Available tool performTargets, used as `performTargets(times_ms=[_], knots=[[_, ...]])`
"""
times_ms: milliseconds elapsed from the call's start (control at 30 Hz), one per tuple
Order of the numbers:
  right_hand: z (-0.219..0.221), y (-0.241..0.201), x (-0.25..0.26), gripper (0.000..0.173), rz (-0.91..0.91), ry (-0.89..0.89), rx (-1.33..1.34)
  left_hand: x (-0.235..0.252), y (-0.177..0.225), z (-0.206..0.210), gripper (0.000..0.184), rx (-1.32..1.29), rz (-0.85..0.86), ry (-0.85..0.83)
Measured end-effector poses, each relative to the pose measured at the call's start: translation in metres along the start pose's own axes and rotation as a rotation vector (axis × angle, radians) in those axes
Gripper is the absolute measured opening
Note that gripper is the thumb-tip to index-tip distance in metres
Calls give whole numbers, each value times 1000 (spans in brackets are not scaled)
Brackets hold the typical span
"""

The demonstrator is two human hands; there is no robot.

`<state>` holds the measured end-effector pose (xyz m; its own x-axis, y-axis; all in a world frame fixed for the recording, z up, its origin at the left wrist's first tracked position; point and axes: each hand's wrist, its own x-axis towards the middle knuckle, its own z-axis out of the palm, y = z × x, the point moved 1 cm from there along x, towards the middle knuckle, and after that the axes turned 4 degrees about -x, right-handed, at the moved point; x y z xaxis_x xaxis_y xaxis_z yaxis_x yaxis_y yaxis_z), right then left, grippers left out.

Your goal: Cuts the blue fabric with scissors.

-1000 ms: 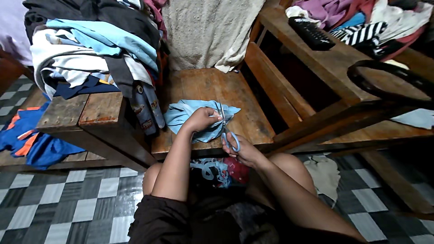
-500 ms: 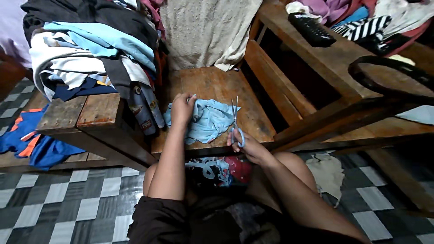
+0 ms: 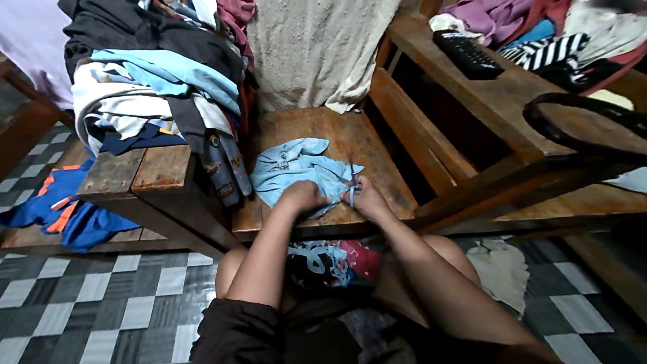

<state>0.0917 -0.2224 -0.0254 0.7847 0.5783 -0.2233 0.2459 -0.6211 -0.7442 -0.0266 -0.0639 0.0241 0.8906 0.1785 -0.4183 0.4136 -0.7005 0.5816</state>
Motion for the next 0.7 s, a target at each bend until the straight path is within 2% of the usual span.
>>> performTargets(times_ms=[67,167,267,367,467,567,700], knots=[[3,-2,5,46,26,-38,-154,2,10,17,60,93,-117,-55],[-1,-10,3,42,56,-18,-115,5,20,30,65,159,-147,64],[-18,-28,-9,38,8,90,92,5,22,30,41,123,-69,265],[-46,-57,-27,35,-103,199,296,-4,25,18,30,13,-1,474],[-76,-73,-35,32,-238,296,438,-14,20,1,26,-108,51,630],[-99,-83,-40,32,-354,386,495,-23,9,-17,27,-182,21,765],[-121,-98,-45,31,-419,471,555,-31,-5,-32,24,-152,-18,907]])
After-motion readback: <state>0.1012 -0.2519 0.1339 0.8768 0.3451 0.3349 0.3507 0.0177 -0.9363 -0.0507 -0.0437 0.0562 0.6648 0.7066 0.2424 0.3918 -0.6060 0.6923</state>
